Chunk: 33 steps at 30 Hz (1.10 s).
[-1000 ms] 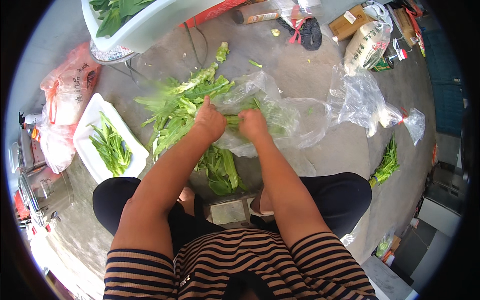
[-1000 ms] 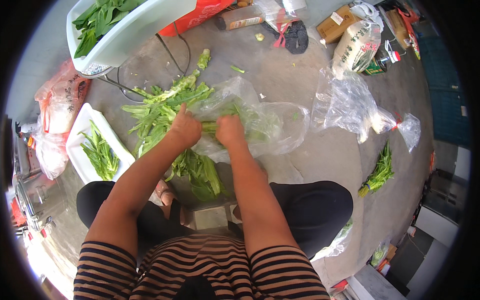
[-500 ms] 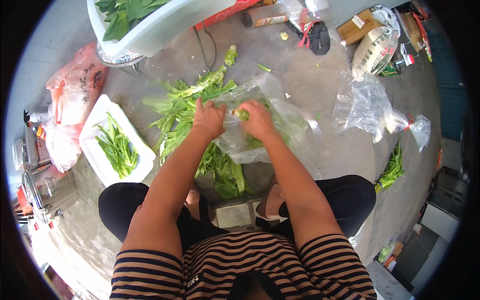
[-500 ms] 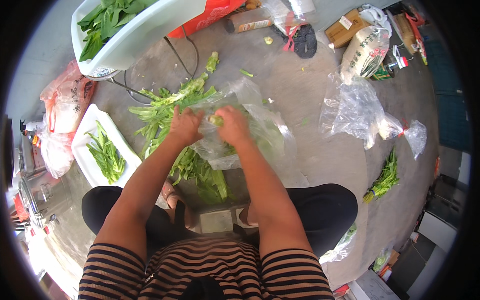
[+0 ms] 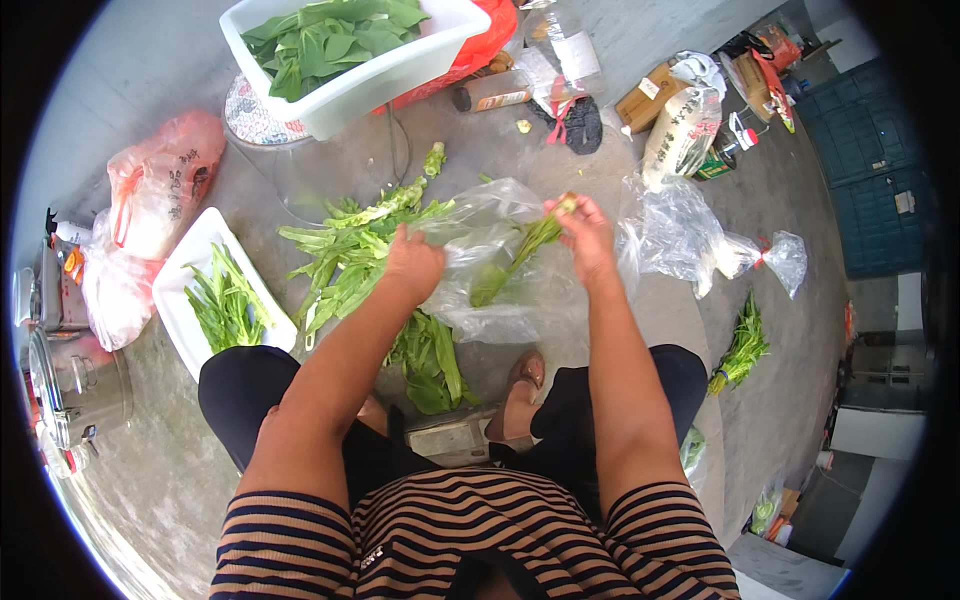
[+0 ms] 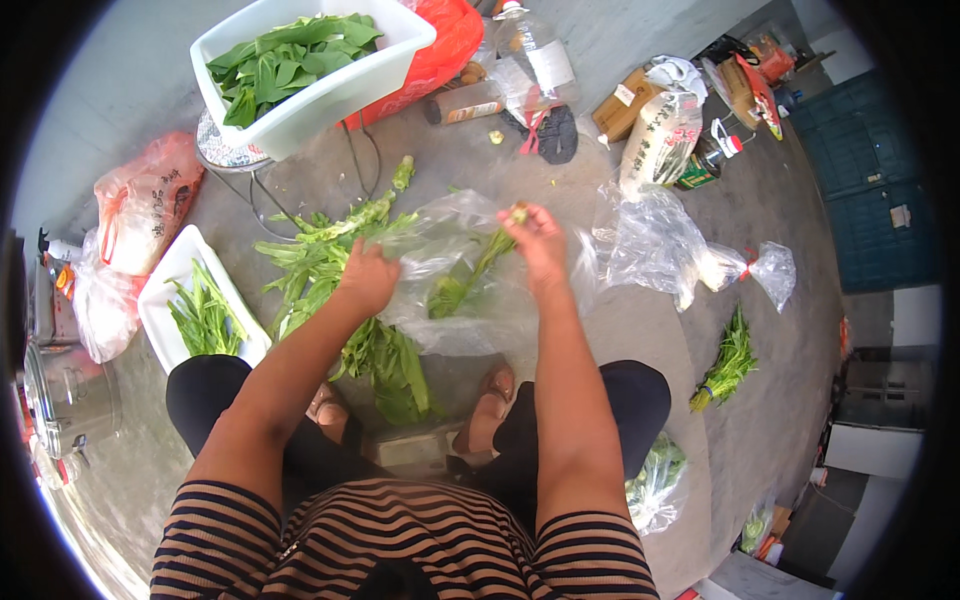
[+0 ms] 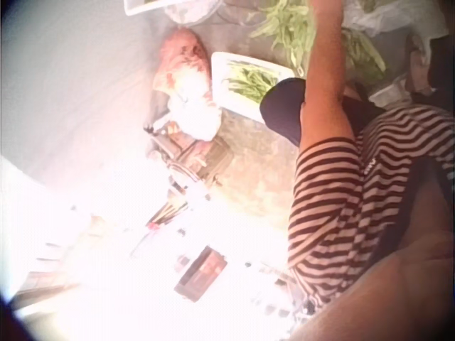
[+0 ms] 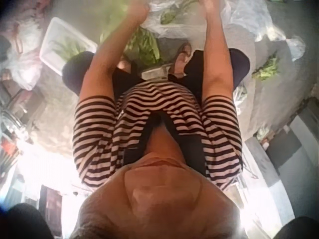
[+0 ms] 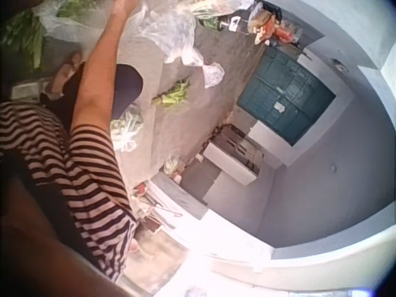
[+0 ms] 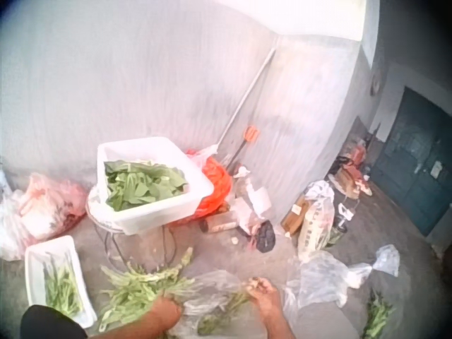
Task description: The person sorts leafy vegetables by hand, pulls apart leaves, places trimmed greens into a white tray and a plastic bag, and uses a knife to cut stems on the floor.
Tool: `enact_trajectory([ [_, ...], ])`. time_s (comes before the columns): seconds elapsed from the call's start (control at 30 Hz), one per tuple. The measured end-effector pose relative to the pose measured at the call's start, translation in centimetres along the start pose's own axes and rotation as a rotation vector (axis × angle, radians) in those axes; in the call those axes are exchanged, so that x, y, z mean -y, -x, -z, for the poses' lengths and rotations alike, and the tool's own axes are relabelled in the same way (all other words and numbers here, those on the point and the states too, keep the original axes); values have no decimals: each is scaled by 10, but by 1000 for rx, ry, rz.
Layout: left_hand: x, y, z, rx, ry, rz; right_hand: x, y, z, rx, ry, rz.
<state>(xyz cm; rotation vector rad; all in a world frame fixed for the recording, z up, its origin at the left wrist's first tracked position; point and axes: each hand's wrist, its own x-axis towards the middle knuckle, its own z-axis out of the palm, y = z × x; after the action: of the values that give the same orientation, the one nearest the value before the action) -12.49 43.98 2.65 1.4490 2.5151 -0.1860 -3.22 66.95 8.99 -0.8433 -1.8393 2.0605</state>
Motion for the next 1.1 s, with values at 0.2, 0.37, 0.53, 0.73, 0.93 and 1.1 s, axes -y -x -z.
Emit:
enact_trajectory([
  [0.2,-5,10,-39,152,-189,-92,118,6,37,109,-399,256],
  [0.37,-18,8,-38,217,-153,-113,164,8,77,265,-851,455],
  [0.53,-15,8,6,364,71,-19,167,2,75,23,-873,377],
  [0.73,34,-17,19,312,799,9,146,-2,46,63,-760,220],
  [0.93,23,11,99,94,216,-173,134,5,7,238,-642,154],
  [1.1,5,12,131,-545,704,-27,124,19,-30,320,-522,54],
])
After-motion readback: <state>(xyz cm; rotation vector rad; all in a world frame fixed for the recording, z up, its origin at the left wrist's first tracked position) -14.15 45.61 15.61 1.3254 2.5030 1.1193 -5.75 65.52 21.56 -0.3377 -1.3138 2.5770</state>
